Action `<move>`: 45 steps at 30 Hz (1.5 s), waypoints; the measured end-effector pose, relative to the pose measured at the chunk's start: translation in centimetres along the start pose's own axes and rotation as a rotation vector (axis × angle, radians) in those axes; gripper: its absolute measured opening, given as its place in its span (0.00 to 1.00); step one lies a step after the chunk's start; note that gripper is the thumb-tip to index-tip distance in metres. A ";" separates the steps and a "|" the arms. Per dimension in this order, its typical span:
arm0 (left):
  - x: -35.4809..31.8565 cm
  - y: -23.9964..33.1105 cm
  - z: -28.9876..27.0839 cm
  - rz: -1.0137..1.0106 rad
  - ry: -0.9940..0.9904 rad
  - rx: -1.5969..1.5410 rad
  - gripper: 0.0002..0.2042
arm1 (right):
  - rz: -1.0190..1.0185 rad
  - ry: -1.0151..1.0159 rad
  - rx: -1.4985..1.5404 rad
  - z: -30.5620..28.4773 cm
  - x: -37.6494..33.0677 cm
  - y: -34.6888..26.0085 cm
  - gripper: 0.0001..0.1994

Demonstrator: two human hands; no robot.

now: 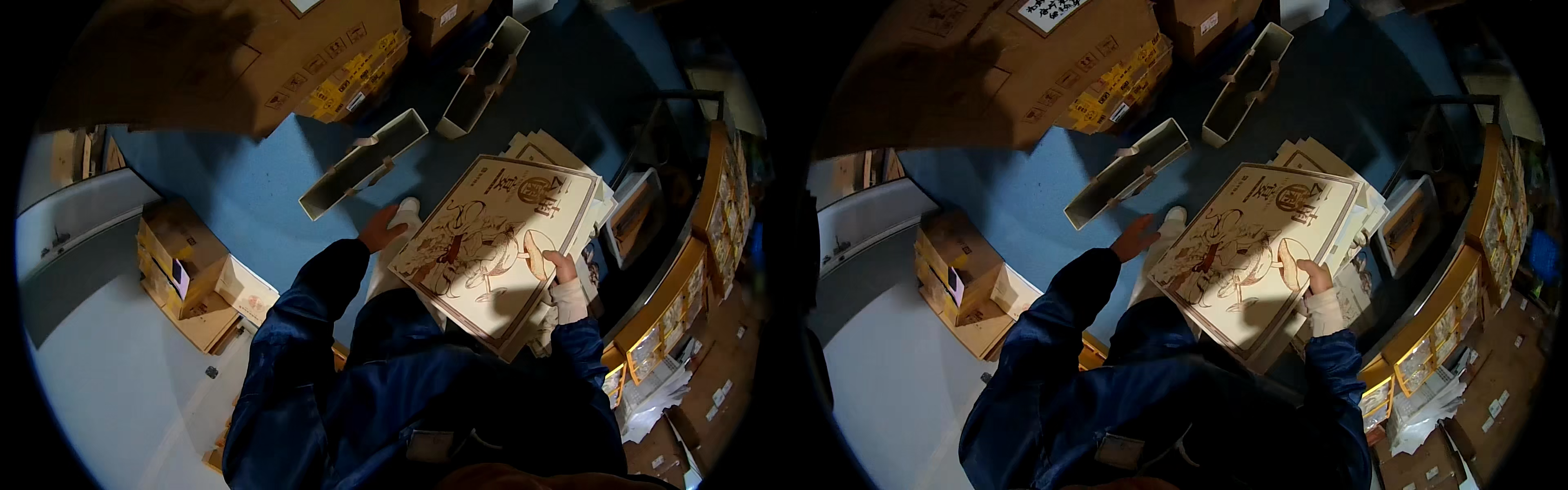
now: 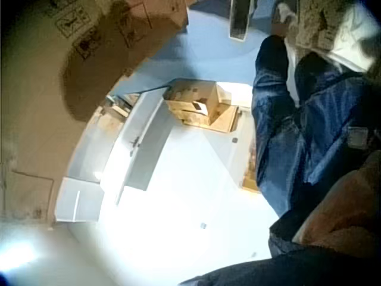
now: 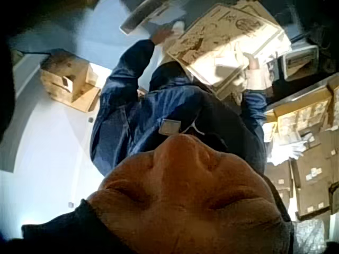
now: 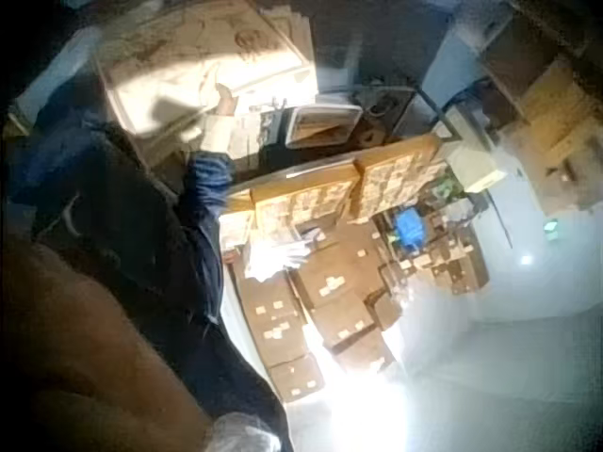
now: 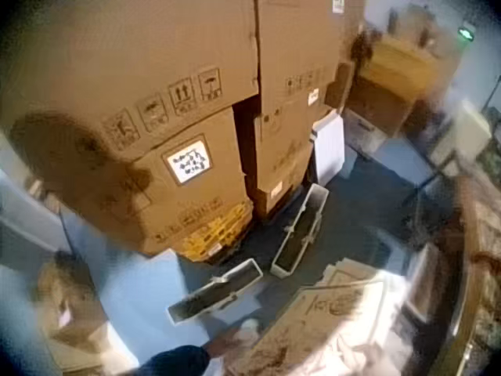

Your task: The person assembles flat-packed cardboard boxes by folding the sides and tucking in the tabs. They repeatedly pick up a flat sheet, fold it into a box shape, and place it on a growing stack of completed boxes.

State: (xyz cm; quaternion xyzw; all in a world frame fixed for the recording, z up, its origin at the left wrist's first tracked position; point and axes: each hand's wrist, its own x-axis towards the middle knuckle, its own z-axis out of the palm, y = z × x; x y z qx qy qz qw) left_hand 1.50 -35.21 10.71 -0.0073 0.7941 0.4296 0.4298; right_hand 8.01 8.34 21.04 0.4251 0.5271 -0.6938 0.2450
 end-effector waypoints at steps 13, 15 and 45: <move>13.9 -19.6 -7.6 -0.235 0.158 0.876 0.16 | -0.505 -0.290 -0.477 11.0 14.1 15.4 0.27; 14.0 -19.0 -6.9 -0.133 0.256 1.008 0.11 | -0.047 -0.108 -0.326 13.3 16.3 17.2 0.27; 5.7 -23.0 -7.4 0.067 0.462 0.570 0.28 | -0.912 -0.590 -0.474 46.1 21.8 15.1 0.28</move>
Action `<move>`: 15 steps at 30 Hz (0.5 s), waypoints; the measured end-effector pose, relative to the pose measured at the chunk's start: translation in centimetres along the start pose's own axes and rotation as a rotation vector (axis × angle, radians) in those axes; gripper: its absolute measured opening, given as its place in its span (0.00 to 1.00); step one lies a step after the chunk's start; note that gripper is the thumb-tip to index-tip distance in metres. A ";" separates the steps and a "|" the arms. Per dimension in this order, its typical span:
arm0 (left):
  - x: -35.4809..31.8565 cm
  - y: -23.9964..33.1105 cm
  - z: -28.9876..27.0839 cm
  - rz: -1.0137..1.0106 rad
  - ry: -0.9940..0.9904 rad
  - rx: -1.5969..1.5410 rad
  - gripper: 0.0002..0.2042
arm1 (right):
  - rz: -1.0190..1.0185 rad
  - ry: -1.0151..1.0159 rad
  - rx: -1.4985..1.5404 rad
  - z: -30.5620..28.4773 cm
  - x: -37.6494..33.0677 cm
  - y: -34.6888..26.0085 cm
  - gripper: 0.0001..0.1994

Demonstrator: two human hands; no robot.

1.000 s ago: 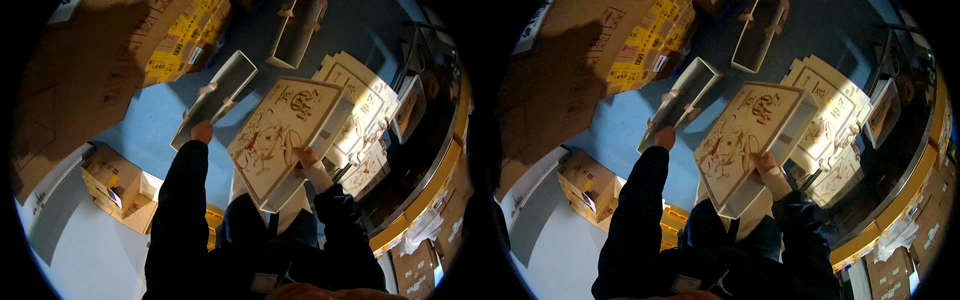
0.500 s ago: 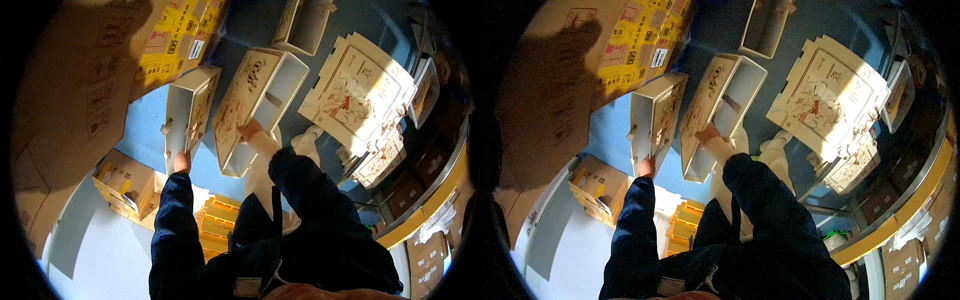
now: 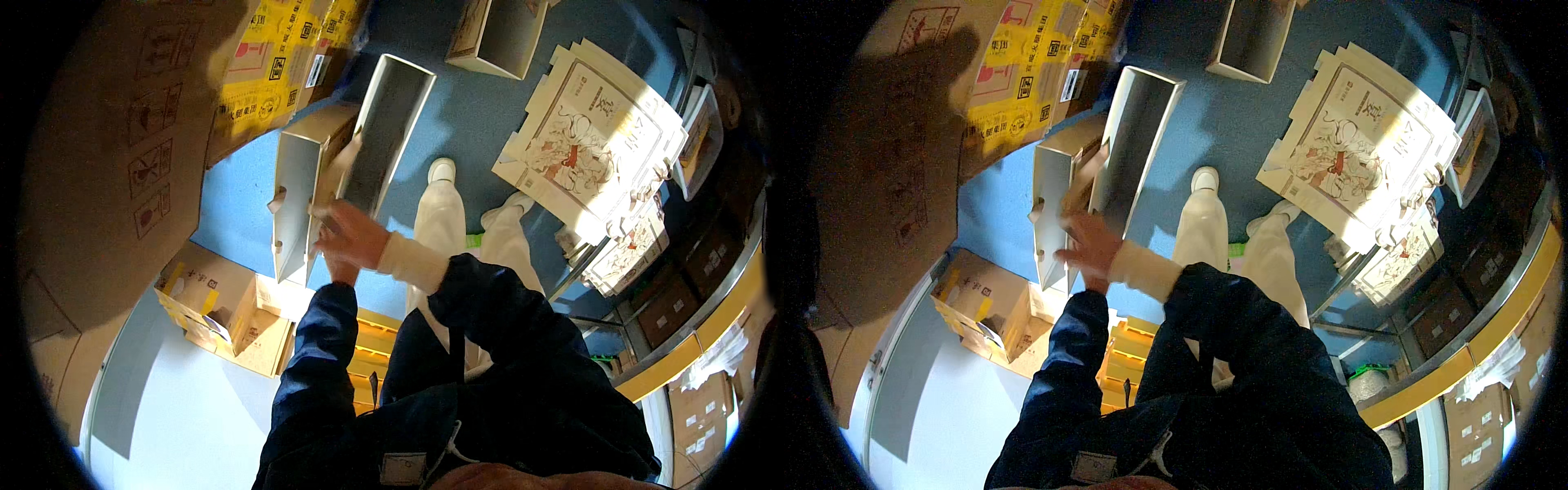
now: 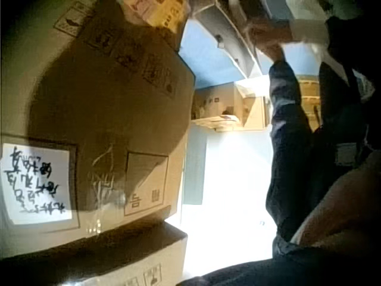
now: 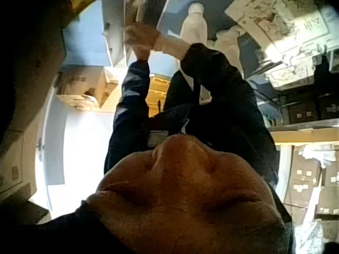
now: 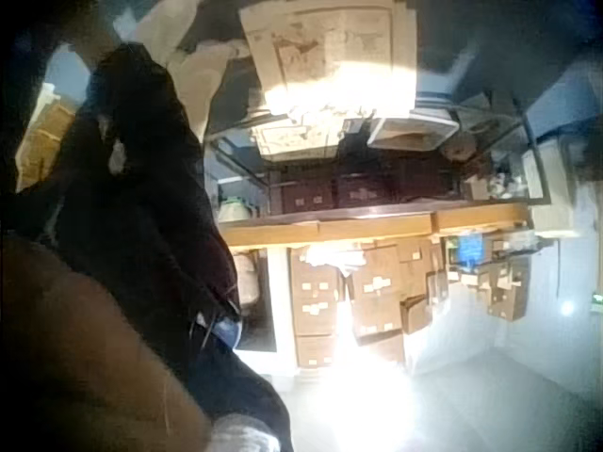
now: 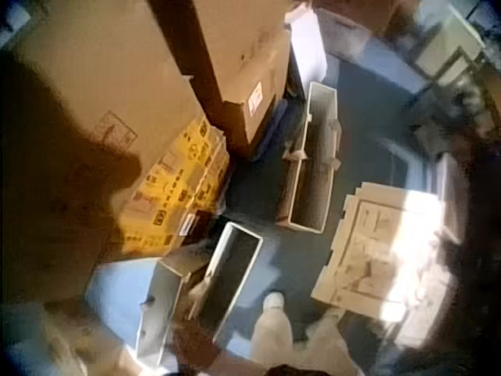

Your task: The person assembles flat-packed cardboard boxes by folding the sides and tucking in the tabs. They repeatedly pick up a flat sheet, fold it into a box shape, and place it on a growing stack of completed boxes.

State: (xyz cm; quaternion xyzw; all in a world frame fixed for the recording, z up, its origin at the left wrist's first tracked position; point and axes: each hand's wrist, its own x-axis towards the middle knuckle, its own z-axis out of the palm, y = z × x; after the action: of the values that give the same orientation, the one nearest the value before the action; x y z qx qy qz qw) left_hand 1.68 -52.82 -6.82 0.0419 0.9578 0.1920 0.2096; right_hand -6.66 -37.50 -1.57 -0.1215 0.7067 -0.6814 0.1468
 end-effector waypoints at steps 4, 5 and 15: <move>3.4 -1.6 0.2 -0.037 -0.076 -0.048 0.23 | 0.101 -0.090 -0.107 -1.2 3.6 -3.8 0.28; 4.0 -1.1 0.4 -0.019 -0.083 -0.060 0.22 | 0.159 -0.179 -0.224 -1.4 4.2 -3.3 0.27; 2.6 1.8 2.0 -0.045 -0.047 -0.037 0.07 | 0.360 -0.338 -1.012 -9.9 1.2 7.5 0.11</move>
State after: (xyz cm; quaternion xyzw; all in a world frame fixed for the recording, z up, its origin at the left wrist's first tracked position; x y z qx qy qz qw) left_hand 0.12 -50.05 -8.80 0.0207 0.9495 0.2041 0.2373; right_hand -11.23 -28.42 -8.86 -0.1615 0.9218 -0.1925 0.2953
